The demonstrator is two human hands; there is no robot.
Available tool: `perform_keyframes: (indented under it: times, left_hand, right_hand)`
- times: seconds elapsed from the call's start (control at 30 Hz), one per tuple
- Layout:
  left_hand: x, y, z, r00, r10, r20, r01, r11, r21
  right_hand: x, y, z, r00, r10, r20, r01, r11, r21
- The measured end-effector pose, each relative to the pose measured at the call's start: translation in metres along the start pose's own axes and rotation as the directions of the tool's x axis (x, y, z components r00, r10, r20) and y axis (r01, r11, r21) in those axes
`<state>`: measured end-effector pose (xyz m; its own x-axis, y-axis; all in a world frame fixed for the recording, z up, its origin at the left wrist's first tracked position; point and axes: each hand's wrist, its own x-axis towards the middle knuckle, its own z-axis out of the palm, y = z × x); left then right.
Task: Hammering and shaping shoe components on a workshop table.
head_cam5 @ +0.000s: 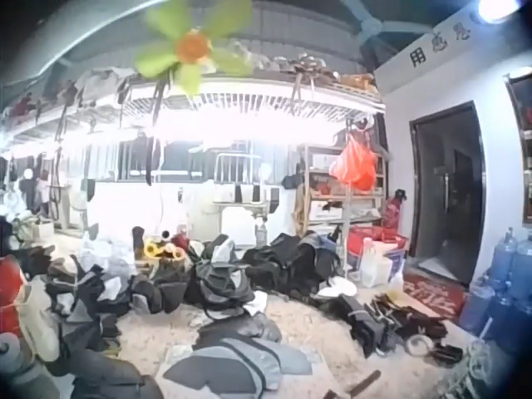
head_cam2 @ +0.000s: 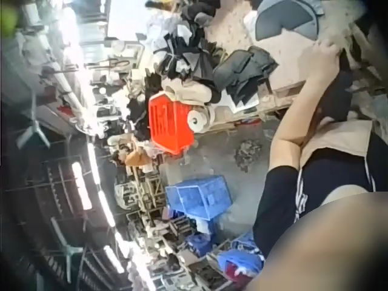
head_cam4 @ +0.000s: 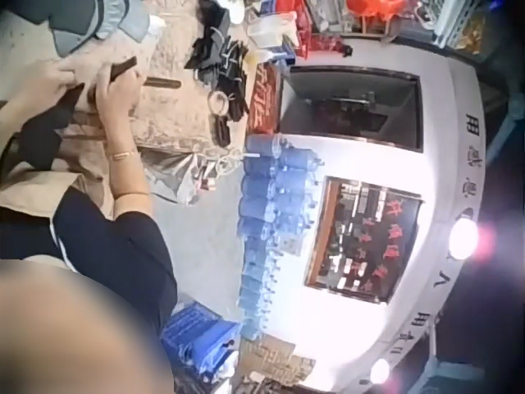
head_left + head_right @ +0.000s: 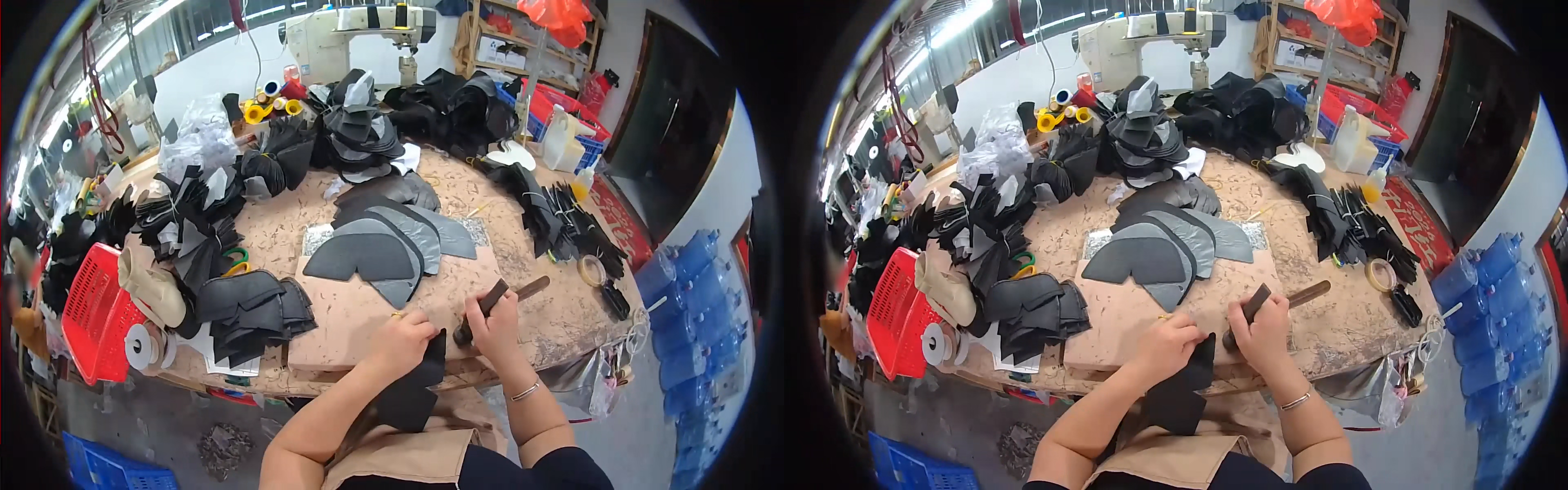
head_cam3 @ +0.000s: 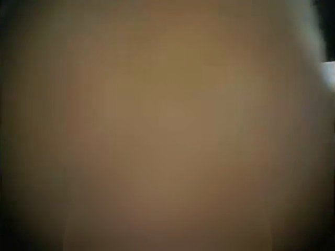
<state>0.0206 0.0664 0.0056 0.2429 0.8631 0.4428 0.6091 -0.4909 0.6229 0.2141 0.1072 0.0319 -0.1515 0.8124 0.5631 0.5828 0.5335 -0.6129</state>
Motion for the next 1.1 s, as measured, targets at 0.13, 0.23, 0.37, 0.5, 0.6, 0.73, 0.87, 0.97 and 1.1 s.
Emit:
perform_keyframes:
  times: [0.13,0.23,0.37,0.5,0.6,0.73,0.87,0.97,1.1]
  left_hand:
    - [-0.002,0.002,-0.006,0.982,0.168,0.090,-0.187,0.945,0.269]
    - [-0.002,0.000,-0.011,0.960,0.233,0.154,-0.275,0.888,0.369]
    - [-0.004,-0.005,-0.010,0.937,0.310,0.164,-0.351,0.835,0.425]
    - [-0.004,-0.003,-0.010,0.939,0.285,0.191,-0.342,0.826,0.448]
    - [-0.004,-0.004,-0.009,0.937,0.318,0.143,-0.349,0.844,0.406]
    - [-0.004,-0.007,-0.007,0.943,0.298,0.149,-0.333,0.862,0.382]
    - [-0.004,-0.005,-0.013,0.947,0.256,0.195,-0.314,0.868,0.384]
    - [-0.002,-0.006,-0.008,0.950,0.274,0.148,-0.308,0.893,0.327]
    - [-0.005,-0.013,-0.009,0.977,0.215,0.004,-0.210,0.951,0.227]
  right_hand:
    - [0.005,-0.005,0.003,0.996,-0.069,-0.048,0.068,0.998,-0.014]
    - [0.014,-0.009,0.004,0.988,-0.155,-0.015,0.155,0.988,-0.028]
    - [0.025,-0.016,0.004,0.971,-0.232,-0.057,0.233,0.972,0.008]
    - [0.024,-0.022,0.007,0.988,-0.108,-0.108,0.122,0.983,0.135]
    - [0.017,-0.013,0.016,0.937,-0.350,0.004,0.350,0.937,-0.022]
    - [0.024,-0.018,-0.002,0.957,-0.285,0.055,0.287,0.957,-0.030]
    - [0.023,-0.028,-0.009,0.956,-0.270,-0.113,0.273,0.962,0.012]
    - [0.010,-0.017,0.021,0.943,-0.329,-0.054,0.321,0.939,-0.122]
    - [0.010,-0.016,0.019,0.957,-0.285,-0.047,0.282,0.958,-0.047]
